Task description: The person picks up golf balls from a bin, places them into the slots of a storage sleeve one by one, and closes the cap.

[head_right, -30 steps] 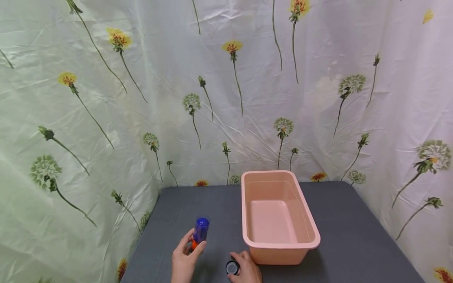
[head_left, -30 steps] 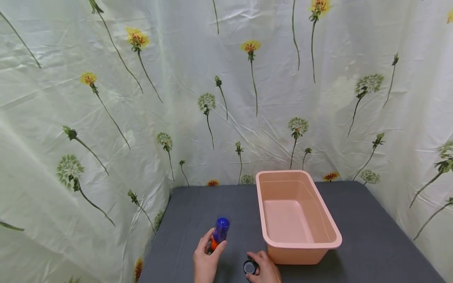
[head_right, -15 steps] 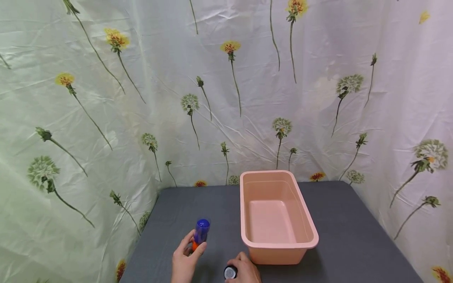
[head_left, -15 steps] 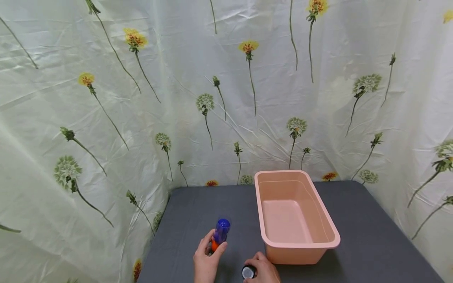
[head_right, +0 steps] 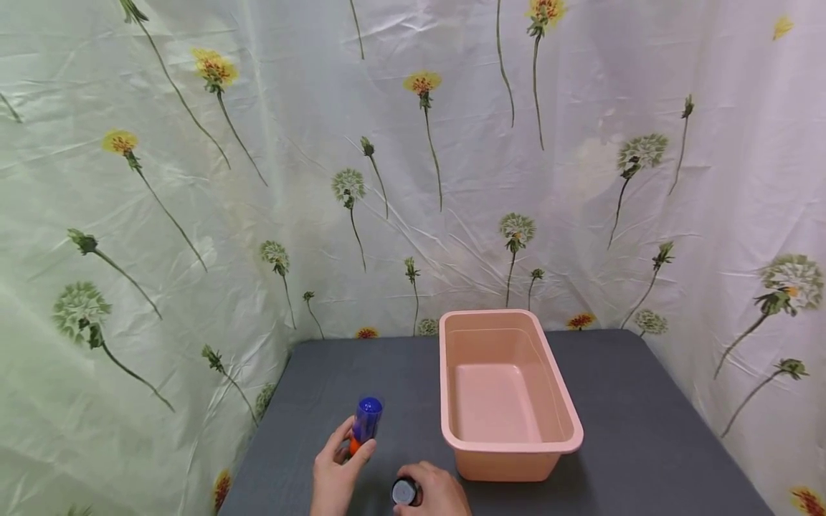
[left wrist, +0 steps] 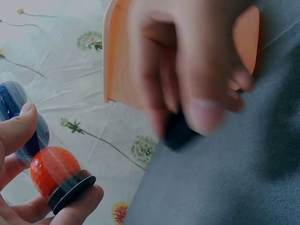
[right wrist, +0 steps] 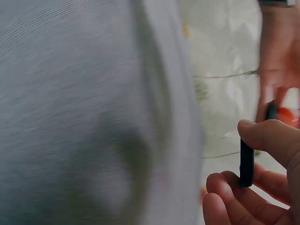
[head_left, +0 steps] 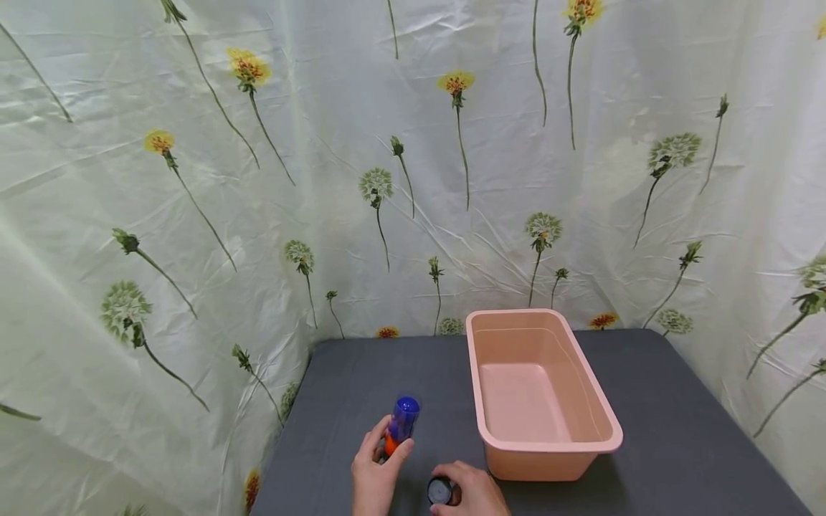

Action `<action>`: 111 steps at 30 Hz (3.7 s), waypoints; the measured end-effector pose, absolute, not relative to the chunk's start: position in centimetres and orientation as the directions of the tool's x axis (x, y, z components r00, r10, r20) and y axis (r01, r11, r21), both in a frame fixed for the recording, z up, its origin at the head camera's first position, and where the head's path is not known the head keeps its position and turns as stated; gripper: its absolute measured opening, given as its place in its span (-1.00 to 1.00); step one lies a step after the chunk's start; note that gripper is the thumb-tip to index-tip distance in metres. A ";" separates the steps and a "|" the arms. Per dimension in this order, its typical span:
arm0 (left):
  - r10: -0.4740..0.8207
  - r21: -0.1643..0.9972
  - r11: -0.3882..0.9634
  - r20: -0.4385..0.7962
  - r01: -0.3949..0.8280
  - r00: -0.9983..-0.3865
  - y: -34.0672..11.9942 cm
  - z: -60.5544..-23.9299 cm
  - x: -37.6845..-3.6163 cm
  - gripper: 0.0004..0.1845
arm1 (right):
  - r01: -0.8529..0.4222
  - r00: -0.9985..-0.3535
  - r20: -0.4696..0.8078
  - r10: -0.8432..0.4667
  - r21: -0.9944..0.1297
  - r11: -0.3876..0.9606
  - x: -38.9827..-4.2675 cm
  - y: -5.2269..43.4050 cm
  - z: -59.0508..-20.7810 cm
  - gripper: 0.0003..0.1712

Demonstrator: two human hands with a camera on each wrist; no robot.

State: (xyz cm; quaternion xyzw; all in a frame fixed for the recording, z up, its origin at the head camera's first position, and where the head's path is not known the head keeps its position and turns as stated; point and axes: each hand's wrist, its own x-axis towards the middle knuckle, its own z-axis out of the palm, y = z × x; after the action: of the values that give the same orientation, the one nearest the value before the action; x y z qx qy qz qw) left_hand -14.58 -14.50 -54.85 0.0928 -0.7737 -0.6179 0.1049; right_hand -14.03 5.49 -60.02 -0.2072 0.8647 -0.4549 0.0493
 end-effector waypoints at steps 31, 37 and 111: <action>-0.077 0.948 0.305 0.125 0.096 -0.989 -11.1 -54.5 -14.0 -0.48 | -0.196 -0.978 0.163 -0.133 -0.937 0.290 -13.5 9.6 -48.3 -0.43; -0.043 0.951 0.292 0.123 0.106 -0.991 -10.8 -54.3 -13.9 -0.48 | -0.167 -0.982 0.138 -0.126 -0.953 0.252 -13.8 10.4 -47.6 -0.40; 0.061 0.840 0.520 0.141 0.152 -0.988 -10.5 -54.2 -13.7 -0.50 | -0.629 -0.776 0.375 -0.507 -0.512 0.584 -15.9 10.9 -44.9 -0.46</action>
State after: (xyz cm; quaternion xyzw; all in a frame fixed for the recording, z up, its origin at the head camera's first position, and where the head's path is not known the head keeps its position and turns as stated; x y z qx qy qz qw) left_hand -13.69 -10.51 -54.19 -0.0610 -0.8706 -0.4859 0.0467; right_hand -15.95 10.95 -44.86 -0.3210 0.8849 -0.3239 -0.0946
